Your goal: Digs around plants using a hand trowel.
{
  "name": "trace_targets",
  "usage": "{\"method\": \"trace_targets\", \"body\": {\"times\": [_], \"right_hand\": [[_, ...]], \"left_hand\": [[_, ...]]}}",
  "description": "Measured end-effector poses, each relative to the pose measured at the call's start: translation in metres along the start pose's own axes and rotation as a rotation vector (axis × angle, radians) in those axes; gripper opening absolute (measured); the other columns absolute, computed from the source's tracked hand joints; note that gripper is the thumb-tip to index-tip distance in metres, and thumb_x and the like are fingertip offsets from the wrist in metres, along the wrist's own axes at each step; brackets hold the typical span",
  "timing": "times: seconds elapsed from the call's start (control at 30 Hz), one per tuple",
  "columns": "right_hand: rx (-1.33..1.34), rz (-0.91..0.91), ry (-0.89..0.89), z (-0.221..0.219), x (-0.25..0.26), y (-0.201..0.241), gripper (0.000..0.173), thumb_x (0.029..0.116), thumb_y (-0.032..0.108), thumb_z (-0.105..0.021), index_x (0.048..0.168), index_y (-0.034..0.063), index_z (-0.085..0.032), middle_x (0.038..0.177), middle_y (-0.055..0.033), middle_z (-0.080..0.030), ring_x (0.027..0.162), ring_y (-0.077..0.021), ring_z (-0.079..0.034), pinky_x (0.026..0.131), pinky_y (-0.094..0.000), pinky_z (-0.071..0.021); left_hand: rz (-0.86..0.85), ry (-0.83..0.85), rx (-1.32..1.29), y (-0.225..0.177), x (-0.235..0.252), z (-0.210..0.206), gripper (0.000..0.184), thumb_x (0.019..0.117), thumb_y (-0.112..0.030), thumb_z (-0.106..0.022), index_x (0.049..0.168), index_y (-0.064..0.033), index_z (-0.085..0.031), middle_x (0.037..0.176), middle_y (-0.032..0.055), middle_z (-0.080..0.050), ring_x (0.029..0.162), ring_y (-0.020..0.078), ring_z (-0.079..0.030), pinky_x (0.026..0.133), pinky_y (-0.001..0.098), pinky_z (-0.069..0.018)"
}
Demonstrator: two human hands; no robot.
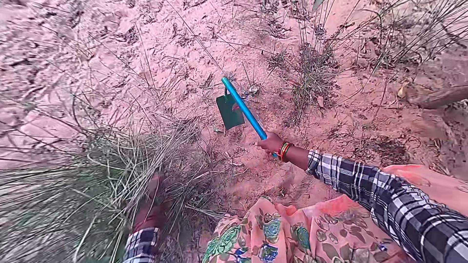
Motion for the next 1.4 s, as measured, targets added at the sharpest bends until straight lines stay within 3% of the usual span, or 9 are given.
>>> {"method": "trace_targets", "body": {"times": [0.07, 0.13, 0.27, 0.37, 0.57, 0.7, 0.8, 1.0, 1.4], "right_hand": [[0.047, -0.138, 0.118, 0.0, -0.014, -0.004, 0.021, 0.1023, 0.019, -0.065, 0.114, 0.0044, -0.055, 0.064, 0.0029, -0.042, 0.044, -0.0049, -0.039, 0.042, -0.0193, -0.0368], [0.125, -0.256, 0.248, -0.003, -0.023, -0.031, 0.029, 0.1059, 0.036, -0.059, 0.098, 0.0094, -0.05, 0.059, 0.0054, -0.04, 0.04, -0.0036, -0.037, 0.04, -0.0184, -0.0375], [-0.099, -0.256, 0.264, -0.004, -0.002, -0.094, 0.04, 0.1055, 0.047, -0.056, 0.109, 0.0075, -0.053, 0.069, 0.0022, -0.046, 0.048, -0.0069, -0.045, 0.048, -0.0231, -0.0443], [-0.461, -0.158, 0.134, 0.042, 0.024, -0.11, 0.05, 0.1078, 0.044, -0.052, 0.129, -0.0016, -0.056, 0.098, -0.0154, -0.059, 0.075, -0.0225, -0.057, 0.072, -0.041, -0.0501], [-0.94, -0.099, 0.046, 0.161, 0.05, -0.114, 0.055, 0.1076, 0.045, -0.052, 0.12, -0.0067, -0.064, 0.11, -0.0282, -0.066, 0.103, -0.0413, -0.066, 0.092, -0.0603, -0.0492], [-1.049, -0.09, 0.032, 0.192, 0.035, -0.117, 0.049, 0.1076, 0.041, -0.054, 0.123, -0.0052, -0.064, 0.11, -0.028, -0.067, 0.102, -0.0419, -0.066, 0.093, -0.0598, -0.0501], [-1.095, -0.149, 0.041, 0.218, 0.013, -0.121, 0.049, 0.108, 0.041, -0.053, 0.127, -0.0035, -0.062, 0.11, -0.0282, -0.067, 0.1, -0.0427, -0.066, 0.092, -0.0603, -0.0498], [-1.2, -0.285, 0.001, 0.297, -0.019, -0.133, 0.056, 0.1067, 0.046, -0.053, 0.126, -0.0062, -0.063, 0.112, -0.029, -0.067, 0.105, -0.0428, -0.066, 0.095, -0.0614, -0.0484], [-1.274, -0.507, -0.487, 0.507, -0.176, -0.074, 0.058, 0.0989, 0.047, -0.067, 0.108, -0.0102, -0.067, 0.102, -0.0312, -0.067, 0.1, -0.0472, -0.066, 0.089, -0.0675, -0.0478]], "left_hand": [[0.101, 0.509, -0.107, -0.006, 0.008, -0.027, 0.065, 0.1014, -0.028, -0.064, 0.152, 0.0064, -0.04, 0.153, 0.0447, -0.03, 0.138, 0.06, -0.04, 0.112, 0.0642, -0.0381], [0.114, 0.78, -0.165, -0.045, 0.005, -0.019, 0.077, 0.0922, -0.018, -0.077, 0.156, -0.0019, -0.038, 0.16, 0.0439, -0.014, 0.145, 0.0623, -0.026, 0.114, 0.0692, -0.0317], [-0.117, 1.166, -0.054, -0.122, 0.011, 0.044, 0.06, 0.0942, -0.031, -0.076, 0.147, -0.012, -0.056, 0.142, 0.0302, -0.056, 0.135, 0.0483, -0.051, 0.112, 0.0655, -0.0376], [-0.369, 1.027, -0.097, -0.182, 0.06, 0.104, 0.045, 0.0994, -0.03, -0.069, 0.141, -0.0137, -0.063, 0.136, 0.0211, -0.065, 0.129, 0.0447, -0.058, 0.108, 0.0686, -0.0397], [-0.664, 0.493, -0.631, -0.323, 0.169, 0.235, 0.051, 0.1021, -0.038, -0.063, 0.148, -0.0195, -0.053, 0.132, 0.0138, -0.068, 0.117, 0.0373, -0.066, 0.096, 0.0691, -0.0454], [-0.71, 0.299, -0.96, -0.361, 0.192, 0.286, 0.051, 0.1019, -0.048, -0.058, 0.146, -0.0228, -0.053, 0.128, -0.0021, -0.069, 0.106, 0.0085, -0.069, 0.089, 0.0343, -0.0579], [-0.721, 0.257, -1.056, -0.352, 0.182, 0.284, 0.047, 0.1024, -0.045, -0.059, 0.144, -0.0211, -0.055, 0.122, -0.0023, -0.071, 0.099, 0.0047, -0.071, 0.085, 0.027, -0.0606], [-0.612, 0.195, -0.721, -0.328, 0.169, 0.257, 0.046, 0.1054, -0.037, -0.056, 0.148, -0.0196, -0.053, 0.13, 0.0131, -0.069, 0.104, 0.039, -0.07, 0.089, 0.0675, -0.0488], [-0.713, 0.202, -0.746, -0.314, 0.197, 0.199, 0.06, 0.0984, -0.057, -0.056, 0.147, -0.023, -0.051, 0.124, 0.0178, -0.07, 0.098, 0.0454, -0.07, 0.082, 0.0727, -0.0491]]}}
Point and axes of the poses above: each hand's wrist, its own x-axis towards the middle knuckle, its own z-axis out of the back of the hand, y = z × x, the point moved 5 cm from there along x, towards the middle knuckle
